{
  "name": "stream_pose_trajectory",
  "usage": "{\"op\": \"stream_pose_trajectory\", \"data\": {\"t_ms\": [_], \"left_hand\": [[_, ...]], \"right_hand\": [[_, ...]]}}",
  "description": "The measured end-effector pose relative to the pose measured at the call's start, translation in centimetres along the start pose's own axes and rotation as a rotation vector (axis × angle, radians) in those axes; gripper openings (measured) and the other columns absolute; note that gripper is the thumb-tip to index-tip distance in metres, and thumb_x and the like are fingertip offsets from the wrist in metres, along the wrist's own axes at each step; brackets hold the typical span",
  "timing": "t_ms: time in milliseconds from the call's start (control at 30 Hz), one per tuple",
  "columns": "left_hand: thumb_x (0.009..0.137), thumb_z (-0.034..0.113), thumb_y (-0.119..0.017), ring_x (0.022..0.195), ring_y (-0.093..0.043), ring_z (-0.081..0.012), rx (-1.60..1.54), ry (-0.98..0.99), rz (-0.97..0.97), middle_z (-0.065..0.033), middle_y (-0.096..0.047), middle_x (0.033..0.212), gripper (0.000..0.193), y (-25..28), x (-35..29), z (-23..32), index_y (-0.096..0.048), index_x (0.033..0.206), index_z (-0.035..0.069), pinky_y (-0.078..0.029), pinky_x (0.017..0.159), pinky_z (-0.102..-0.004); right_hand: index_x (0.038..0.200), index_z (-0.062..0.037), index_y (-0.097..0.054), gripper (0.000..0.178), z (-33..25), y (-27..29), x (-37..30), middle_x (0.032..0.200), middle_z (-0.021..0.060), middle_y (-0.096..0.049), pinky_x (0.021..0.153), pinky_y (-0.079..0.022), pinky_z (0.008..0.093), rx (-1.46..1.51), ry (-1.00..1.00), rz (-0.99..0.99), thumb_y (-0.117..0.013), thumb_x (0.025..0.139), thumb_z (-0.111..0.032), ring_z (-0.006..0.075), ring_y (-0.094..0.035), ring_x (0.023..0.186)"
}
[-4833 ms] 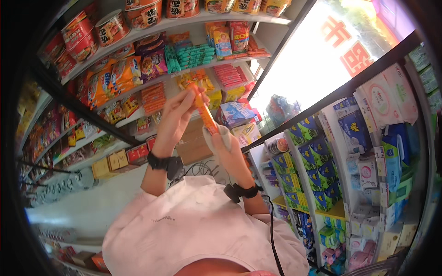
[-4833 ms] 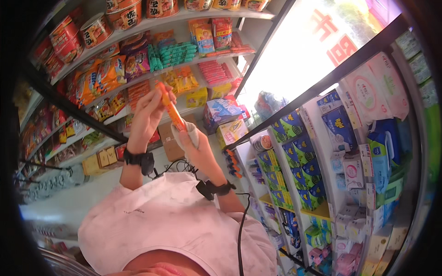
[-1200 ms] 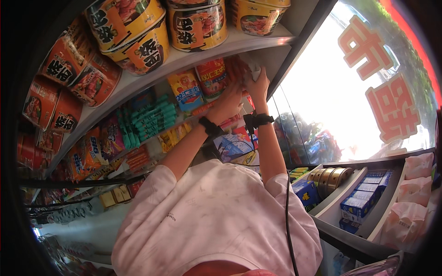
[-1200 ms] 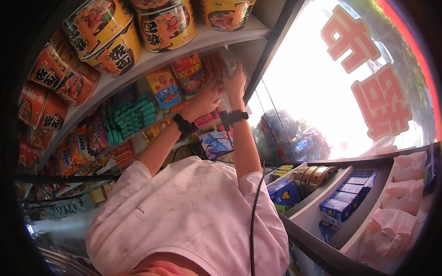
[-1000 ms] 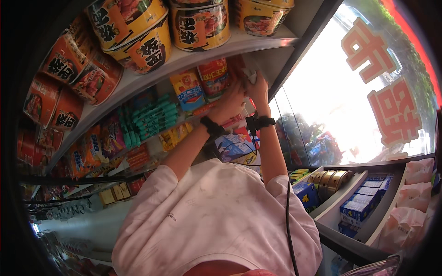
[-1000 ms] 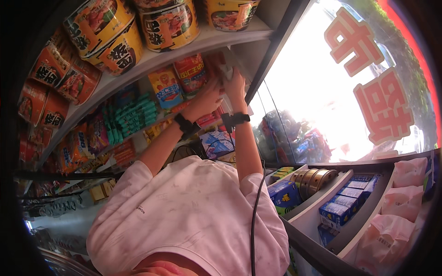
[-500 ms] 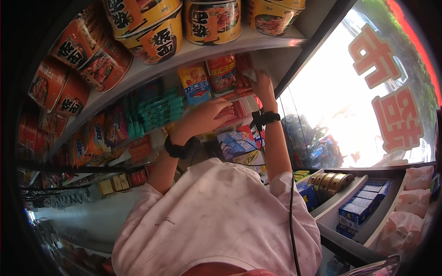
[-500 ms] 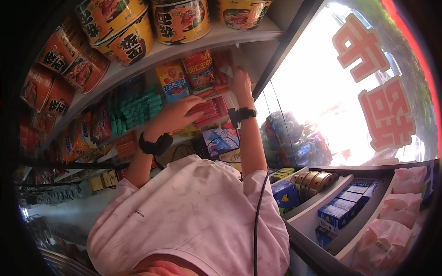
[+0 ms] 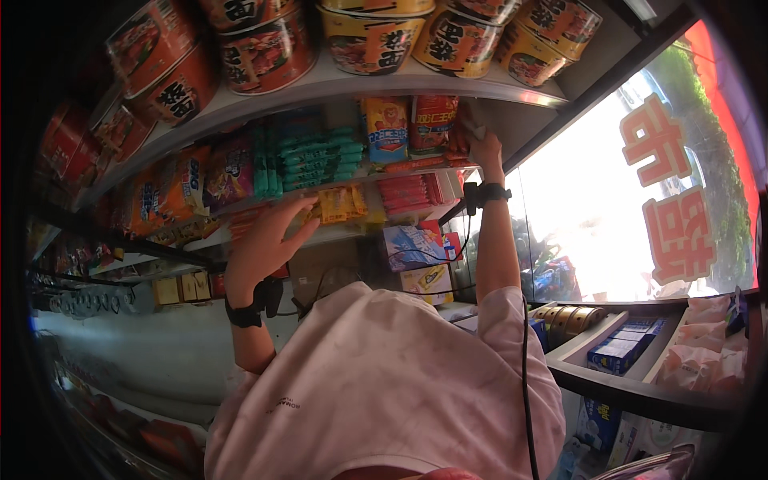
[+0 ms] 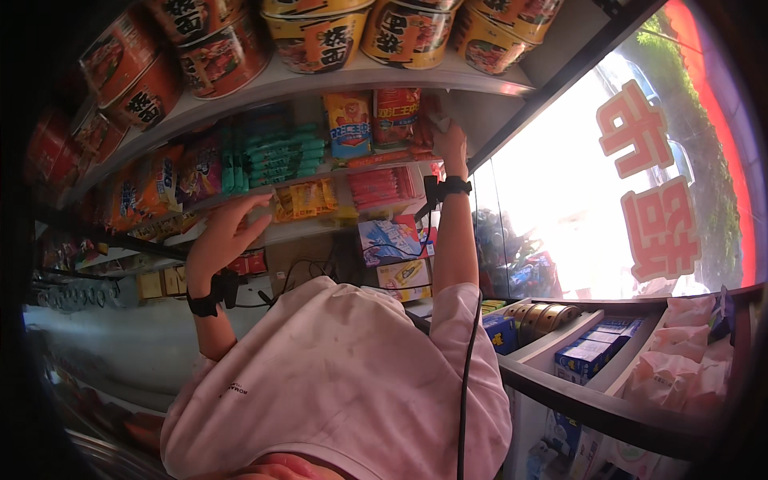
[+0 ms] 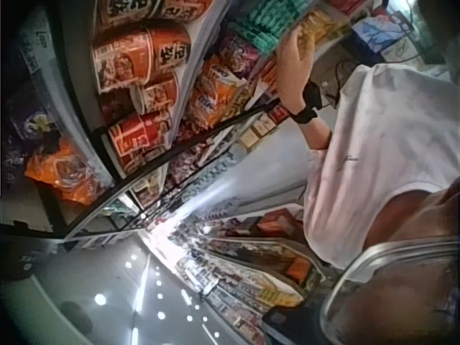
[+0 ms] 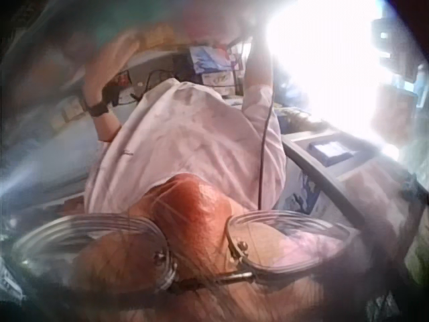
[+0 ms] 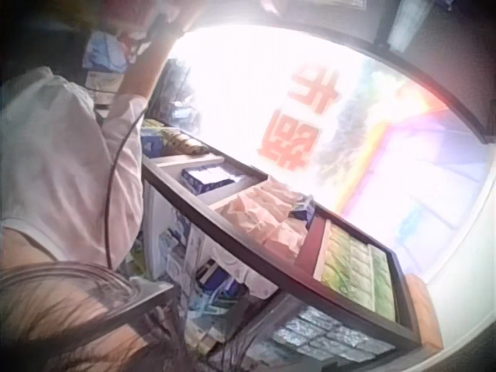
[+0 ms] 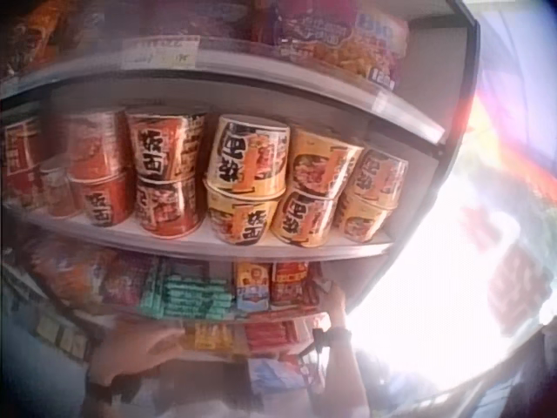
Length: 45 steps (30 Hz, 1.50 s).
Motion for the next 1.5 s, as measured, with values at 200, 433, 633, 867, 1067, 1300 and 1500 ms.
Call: {"op": "stream_pose_trajectory", "data": {"t_ms": [200,433,633,867,1067,1300,1500], "left_hand": [[0.101,0.029,-0.056,0.104,-0.063,-0.0226,-0.106,0.198,0.163,-0.0119,-0.064,0.121,0.042,2.9,-10.2,-7.2,-0.054,0.136,0.006,-0.05,0.082,-0.034],[0.101,0.032,-0.057,0.103,-0.064,-0.0223,-0.241,0.274,0.244,-0.011,-0.066,0.117,0.044,3.7,-18.6,-13.1,-0.054,0.134,0.004,-0.05,0.085,-0.0349],[0.1,0.025,-0.059,0.107,-0.064,-0.0199,-0.331,0.26,0.11,-0.0095,-0.066,0.112,0.04,2.2,-19.8,-15.0,-0.054,0.133,0.002,-0.05,0.091,-0.0332],[0.101,0.028,-0.058,0.103,-0.066,-0.018,-0.365,0.221,-0.016,-0.0085,-0.067,0.11,0.037,-0.1,-19.1,-14.8,-0.058,0.13,0.004,-0.052,0.087,-0.0324],[0.1,0.032,-0.059,0.101,-0.066,-0.0155,-0.352,0.076,-0.227,-0.0069,-0.069,0.109,0.037,-5.5,-14.2,-16.5,-0.062,0.123,0.003,-0.052,0.085,-0.0302],[0.103,0.032,-0.054,0.097,-0.067,-0.0129,-0.46,0.32,-0.393,-0.0054,-0.071,0.105,0.036,-10.8,-10.8,-17.7,-0.065,0.118,0.0,-0.053,0.087,-0.0283],[0.102,0.033,-0.054,0.093,-0.068,-0.014,-0.627,0.471,-0.231,-0.0057,-0.071,0.102,0.035,-12.0,-11.9,-20.8,-0.069,0.11,0.002,-0.056,0.083,-0.0299]], "right_hand": [[0.119,-0.0009,-0.061,0.047,-2.0,0.8,-3.1,0.11,0.0292,-0.065,0.087,-0.05,0.0512,-0.025,0.013,0.311,-0.068,0.084,-0.032,0.0466,-0.06,0.107],[0.119,0.0038,-0.058,0.04,-7.9,3.0,-9.4,0.115,0.0194,-0.062,0.091,-0.049,0.0451,0.339,0.086,0.591,-0.063,0.09,-0.023,0.0361,-0.061,0.106],[0.131,-0.0067,-0.05,0.041,-11.7,0.9,-16.9,0.118,0.0087,-0.061,0.085,-0.056,0.0423,0.84,0.125,0.232,-0.058,0.097,-0.028,0.0241,-0.063,0.104],[0.123,-0.0042,-0.056,0.038,-18.7,-2.3,-26.6,0.118,0.0101,-0.062,0.095,-0.05,0.0419,1.718,-0.396,-0.383,-0.053,0.097,-0.031,0.0255,-0.06,0.111],[0.127,-0.003,-0.054,0.043,-17.7,-2.2,-31.1,0.125,0.0114,-0.06,0.1,-0.046,0.0432,1.75,-0.538,-0.462,-0.058,0.093,-0.029,0.0286,-0.058,0.116],[0.12,-0.0016,-0.058,0.034,-14.1,-5.9,-32.9,0.11,0.0095,-0.064,0.086,-0.053,0.0362,1.613,-0.595,-0.5,-0.06,0.095,-0.025,0.0195,-0.063,0.102],[0.122,0.0004,-0.057,0.037,-12.2,-10.8,-36.0,0.112,0.0106,-0.065,0.077,-0.056,0.0363,1.383,-0.605,-0.584,-0.067,0.091,-0.019,0.0237,-0.067,0.097]]}}
Point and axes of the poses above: each hand's wrist, its own x-axis towards the middle knuckle, its own y-axis out of the back of the hand, z = x × y, the point moved 7 cm from there along x, towards the middle knuckle
